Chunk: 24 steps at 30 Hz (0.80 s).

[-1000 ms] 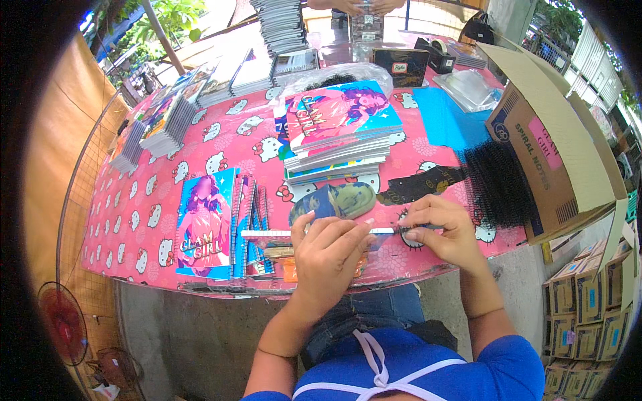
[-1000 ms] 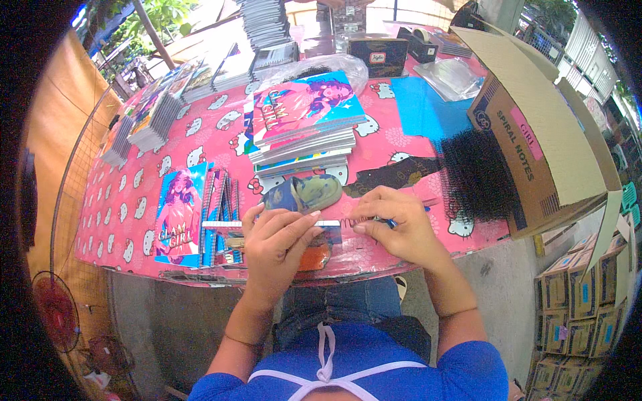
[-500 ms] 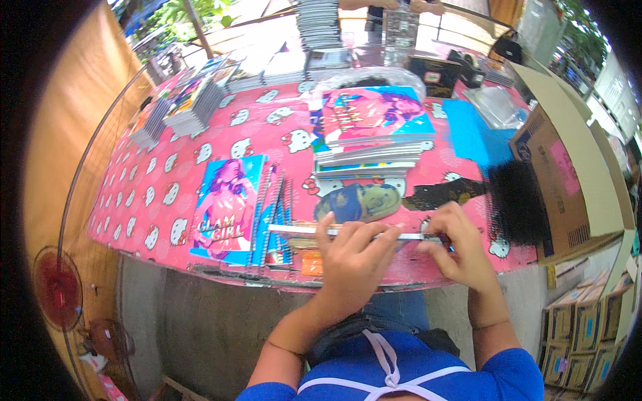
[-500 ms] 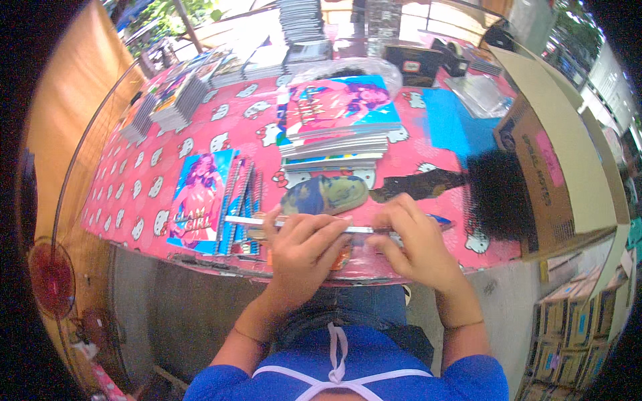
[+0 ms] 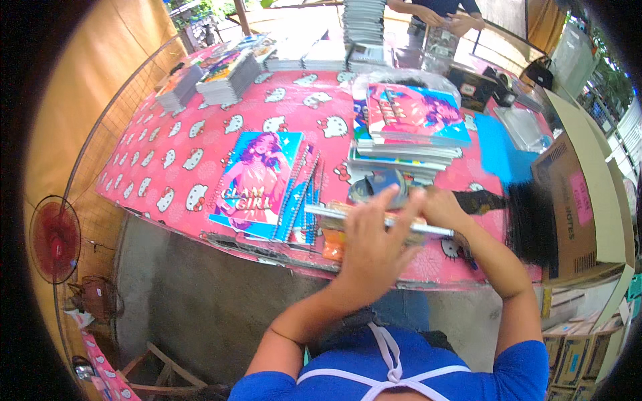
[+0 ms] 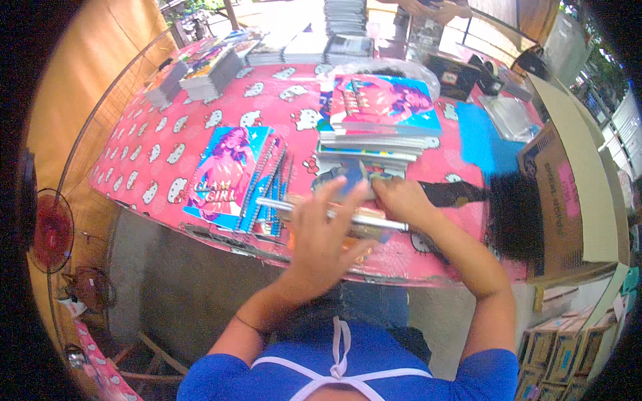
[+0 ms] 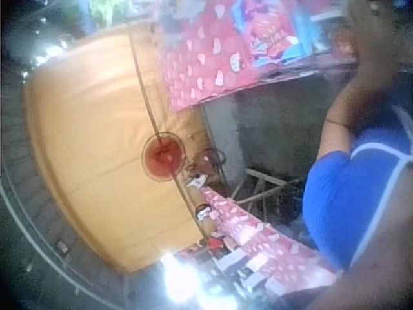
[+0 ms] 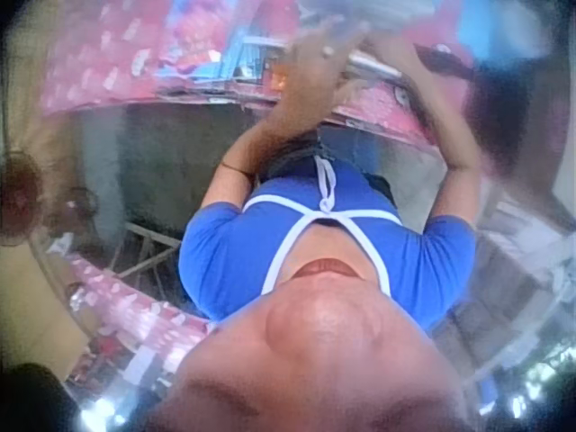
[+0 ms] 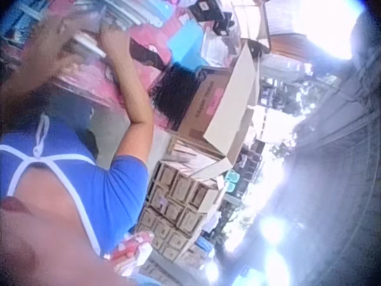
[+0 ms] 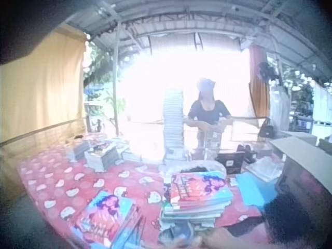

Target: The person manually threads plastic spiral coils through the punched holes of several notebook covers and pages, then uses a blue hand tool to crimp the ends of the coils.

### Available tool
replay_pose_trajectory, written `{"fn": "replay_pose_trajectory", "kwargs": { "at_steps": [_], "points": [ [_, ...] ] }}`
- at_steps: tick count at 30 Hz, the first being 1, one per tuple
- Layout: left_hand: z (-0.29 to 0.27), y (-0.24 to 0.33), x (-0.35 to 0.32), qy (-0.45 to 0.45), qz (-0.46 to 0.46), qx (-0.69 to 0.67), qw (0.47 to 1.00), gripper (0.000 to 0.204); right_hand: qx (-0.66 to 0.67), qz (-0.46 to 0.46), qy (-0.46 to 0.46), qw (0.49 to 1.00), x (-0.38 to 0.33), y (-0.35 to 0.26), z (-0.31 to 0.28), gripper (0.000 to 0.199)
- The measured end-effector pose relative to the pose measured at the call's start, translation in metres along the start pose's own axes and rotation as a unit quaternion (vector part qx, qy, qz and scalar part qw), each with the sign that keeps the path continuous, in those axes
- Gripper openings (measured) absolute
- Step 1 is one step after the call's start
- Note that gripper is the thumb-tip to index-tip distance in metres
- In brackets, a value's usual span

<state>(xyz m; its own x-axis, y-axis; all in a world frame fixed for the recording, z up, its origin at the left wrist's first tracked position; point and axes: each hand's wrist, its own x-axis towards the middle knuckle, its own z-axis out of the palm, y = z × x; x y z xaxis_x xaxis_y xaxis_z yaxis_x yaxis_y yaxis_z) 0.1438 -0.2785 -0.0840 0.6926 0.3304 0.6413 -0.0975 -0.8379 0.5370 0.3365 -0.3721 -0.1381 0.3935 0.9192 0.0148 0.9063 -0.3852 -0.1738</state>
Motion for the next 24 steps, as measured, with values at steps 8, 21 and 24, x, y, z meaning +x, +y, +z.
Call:
{"fn": "replay_pose_trajectory", "kwargs": {
  "at_steps": [8, 21, 24],
  "points": [
    [0.000, -0.019, 0.002, 0.012, 0.040, 0.028, 0.999, 0.028, 0.453, -0.069, 0.131, 0.879, -0.066, 0.031, -0.043, 0.029],
    [-0.032, -0.027, -0.001, 0.007, -0.051, 0.135, 0.989, 0.034, 0.504, -0.116, 0.131, 0.846, -0.039, 0.007, -0.035, 0.036],
    [-0.028, -0.044, -0.001, 0.028, -0.023, 0.064, 0.997, 0.033, 0.404, -0.002, 0.148, 0.903, -0.026, 0.001, -0.045, 0.034]
  ]
}}
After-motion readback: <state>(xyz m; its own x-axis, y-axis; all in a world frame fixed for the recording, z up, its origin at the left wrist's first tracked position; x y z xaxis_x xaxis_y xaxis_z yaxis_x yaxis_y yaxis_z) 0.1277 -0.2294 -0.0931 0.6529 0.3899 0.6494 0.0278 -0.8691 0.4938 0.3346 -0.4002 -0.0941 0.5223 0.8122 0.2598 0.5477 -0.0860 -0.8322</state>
